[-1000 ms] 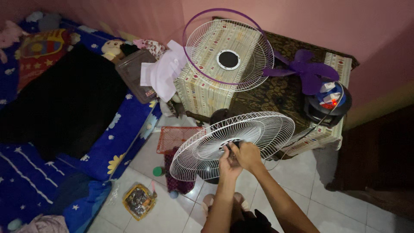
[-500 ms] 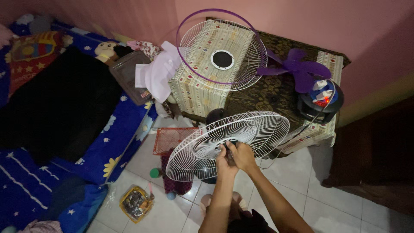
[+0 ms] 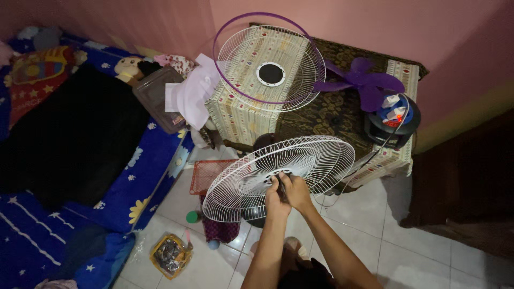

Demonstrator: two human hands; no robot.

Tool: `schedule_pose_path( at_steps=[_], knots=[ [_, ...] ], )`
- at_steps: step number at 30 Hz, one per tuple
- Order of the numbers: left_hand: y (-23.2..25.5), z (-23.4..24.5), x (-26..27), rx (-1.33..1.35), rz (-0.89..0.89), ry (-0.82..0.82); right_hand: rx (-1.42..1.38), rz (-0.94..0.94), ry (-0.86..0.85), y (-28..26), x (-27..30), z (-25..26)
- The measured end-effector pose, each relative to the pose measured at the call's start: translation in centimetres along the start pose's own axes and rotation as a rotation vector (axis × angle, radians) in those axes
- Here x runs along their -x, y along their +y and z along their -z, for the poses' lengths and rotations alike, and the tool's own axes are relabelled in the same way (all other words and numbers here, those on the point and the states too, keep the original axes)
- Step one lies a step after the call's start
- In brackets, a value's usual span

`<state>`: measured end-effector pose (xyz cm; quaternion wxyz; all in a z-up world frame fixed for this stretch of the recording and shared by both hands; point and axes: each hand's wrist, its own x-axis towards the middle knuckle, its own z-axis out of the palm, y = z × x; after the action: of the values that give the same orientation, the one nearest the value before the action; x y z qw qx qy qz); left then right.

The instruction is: The person assembles a standing fan by attaching the front grille, inserting the purple fan blades, and securing the central hub cap. The person handles the fan components by hand and positions them onto the fan motor.

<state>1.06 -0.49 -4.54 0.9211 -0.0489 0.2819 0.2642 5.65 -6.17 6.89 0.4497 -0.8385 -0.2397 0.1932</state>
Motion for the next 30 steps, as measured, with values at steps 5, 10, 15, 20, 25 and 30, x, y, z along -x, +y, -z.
schedule_pose_path(
  at_steps=[5, 10, 15, 20, 25, 30],
  knots=[
    [-0.2, 0.4, -0.7, -0.001, -0.028, -0.016, -0.095, 0.015, 0.010, 1.4, -0.4, -0.6],
    [-0.3, 1.0, -2.0, -0.022, -0.055, -0.125, -0.216, 0.073, 0.022, 2.1, -0.7, -1.3],
    [-0.6, 0.7, -2.7, -0.135, -0.086, 0.026, -0.225, -0.073, 0.005, 4.3, -1.4, -2.3],
    [0.2, -1.8, 0.0, -0.586, -0.237, 0.182, -0.393, -0.170, 0.037, 6.6, -1.3, -4.2],
    [1.2, -4.7, 1.8, -0.847, -0.348, 0.275, -0.539, -0.284, -0.034, 7.0, -2.0, -5.1],
    [1.4, -6.0, 2.1, -1.122, -0.407, 0.382, -0.585, -0.432, -0.065, 6.2, -2.5, -4.9]
  ],
)
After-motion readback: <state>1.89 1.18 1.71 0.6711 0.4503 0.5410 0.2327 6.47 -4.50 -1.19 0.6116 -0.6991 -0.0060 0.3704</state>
